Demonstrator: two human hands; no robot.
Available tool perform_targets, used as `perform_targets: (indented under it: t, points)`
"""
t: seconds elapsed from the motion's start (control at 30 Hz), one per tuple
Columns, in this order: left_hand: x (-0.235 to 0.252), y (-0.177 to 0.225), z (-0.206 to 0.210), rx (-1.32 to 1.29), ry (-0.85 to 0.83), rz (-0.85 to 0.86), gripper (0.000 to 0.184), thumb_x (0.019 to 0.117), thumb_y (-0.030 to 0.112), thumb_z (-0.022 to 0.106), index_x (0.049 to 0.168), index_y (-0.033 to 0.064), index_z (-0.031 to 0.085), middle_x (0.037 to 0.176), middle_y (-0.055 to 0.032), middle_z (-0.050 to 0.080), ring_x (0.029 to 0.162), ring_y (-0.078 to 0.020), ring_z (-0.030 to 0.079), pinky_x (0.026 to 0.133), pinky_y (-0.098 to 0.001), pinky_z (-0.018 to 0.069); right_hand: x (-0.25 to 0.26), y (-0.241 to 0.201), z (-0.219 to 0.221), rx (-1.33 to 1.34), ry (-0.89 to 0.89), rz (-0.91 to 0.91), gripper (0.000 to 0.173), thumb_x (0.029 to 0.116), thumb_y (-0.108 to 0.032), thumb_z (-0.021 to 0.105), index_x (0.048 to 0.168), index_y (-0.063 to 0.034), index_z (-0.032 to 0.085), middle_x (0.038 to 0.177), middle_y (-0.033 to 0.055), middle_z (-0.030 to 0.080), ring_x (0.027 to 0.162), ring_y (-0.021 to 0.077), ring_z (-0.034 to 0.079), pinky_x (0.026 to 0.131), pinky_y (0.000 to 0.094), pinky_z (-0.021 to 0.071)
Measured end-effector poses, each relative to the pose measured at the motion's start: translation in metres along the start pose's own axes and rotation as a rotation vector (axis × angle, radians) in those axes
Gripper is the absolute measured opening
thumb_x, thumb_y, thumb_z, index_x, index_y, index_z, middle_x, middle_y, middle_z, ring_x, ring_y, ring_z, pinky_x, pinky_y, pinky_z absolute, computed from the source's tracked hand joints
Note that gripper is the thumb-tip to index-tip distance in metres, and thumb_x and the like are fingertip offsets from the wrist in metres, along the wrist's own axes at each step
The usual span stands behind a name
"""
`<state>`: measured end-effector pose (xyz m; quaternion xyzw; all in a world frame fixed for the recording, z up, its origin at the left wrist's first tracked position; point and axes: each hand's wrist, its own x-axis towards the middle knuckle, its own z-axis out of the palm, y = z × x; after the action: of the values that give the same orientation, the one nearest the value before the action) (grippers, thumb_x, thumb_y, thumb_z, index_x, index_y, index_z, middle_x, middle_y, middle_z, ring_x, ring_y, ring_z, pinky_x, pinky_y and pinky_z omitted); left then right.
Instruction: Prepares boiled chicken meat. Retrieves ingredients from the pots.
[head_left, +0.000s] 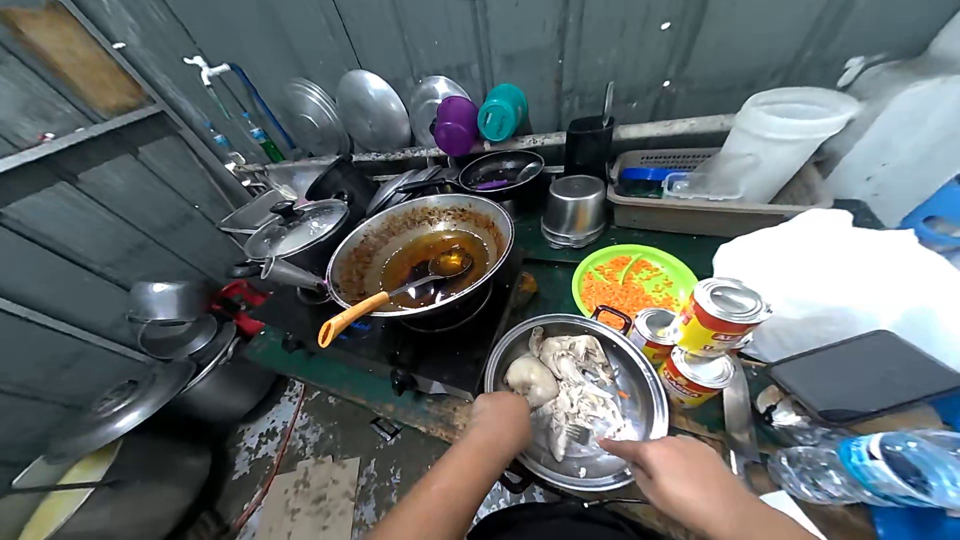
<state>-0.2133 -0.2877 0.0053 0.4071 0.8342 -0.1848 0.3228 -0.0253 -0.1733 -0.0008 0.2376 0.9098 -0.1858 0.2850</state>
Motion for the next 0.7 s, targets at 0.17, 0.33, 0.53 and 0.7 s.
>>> perform_targets:
  t: [0.17, 0.33, 0.53, 0.7]
  points:
    - [-0.007, -0.010, -0.006, -0.005, -0.007, -0.008, 0.033, 0.1024, 0.031, 0.053, 0.121, 0.0100, 0.070, 0.128, -0.0185, 0.068, 0.120, -0.0411, 0.064, 0.093, -0.0669, 0.0509, 0.000, 0.012, -0.006, -0.057, -0.053, 0.100, 0.047, 0.1040, -0.021, 0.047, 0.146, -0.0364, 0.059, 0.127, 0.0164, 0.071, 0.119, 0.0415, 0.066, 0.097, 0.0651, 0.0481]
    - [-0.013, -0.013, -0.004, -0.038, -0.018, 0.132, 0.034, 0.1041, 0.033, 0.050, 0.125, 0.0158, 0.071, 0.127, -0.0166, 0.069, 0.121, -0.0404, 0.064, 0.095, -0.0694, 0.0490, 0.001, 0.014, -0.009, 0.064, 0.009, 0.060, 0.050, 0.1052, -0.021, 0.046, 0.150, -0.0412, 0.053, 0.127, 0.0158, 0.072, 0.120, 0.0408, 0.066, 0.099, 0.0648, 0.0471]
    - [-0.008, -0.001, 0.000, 0.008, -0.035, 0.048, 0.032, 0.1038, 0.029, 0.050, 0.123, 0.0136, 0.071, 0.128, -0.0178, 0.069, 0.119, -0.0418, 0.065, 0.092, -0.0684, 0.0509, 0.013, 0.019, -0.007, 0.171, 0.038, 0.071, 0.049, 0.1048, -0.019, 0.047, 0.149, -0.0400, 0.056, 0.132, 0.0147, 0.070, 0.123, 0.0410, 0.064, 0.100, 0.0665, 0.0470]
    - [-0.010, -0.005, 0.002, 0.021, -0.032, 0.046, 0.033, 0.1037, 0.029, 0.049, 0.123, 0.0124, 0.070, 0.128, -0.0178, 0.069, 0.120, -0.0408, 0.065, 0.092, -0.0674, 0.0511, 0.002, 0.013, -0.014, 0.088, 0.017, -0.003, 0.047, 0.1047, -0.021, 0.046, 0.147, -0.0386, 0.058, 0.126, 0.0156, 0.072, 0.119, 0.0412, 0.066, 0.099, 0.0657, 0.0471]
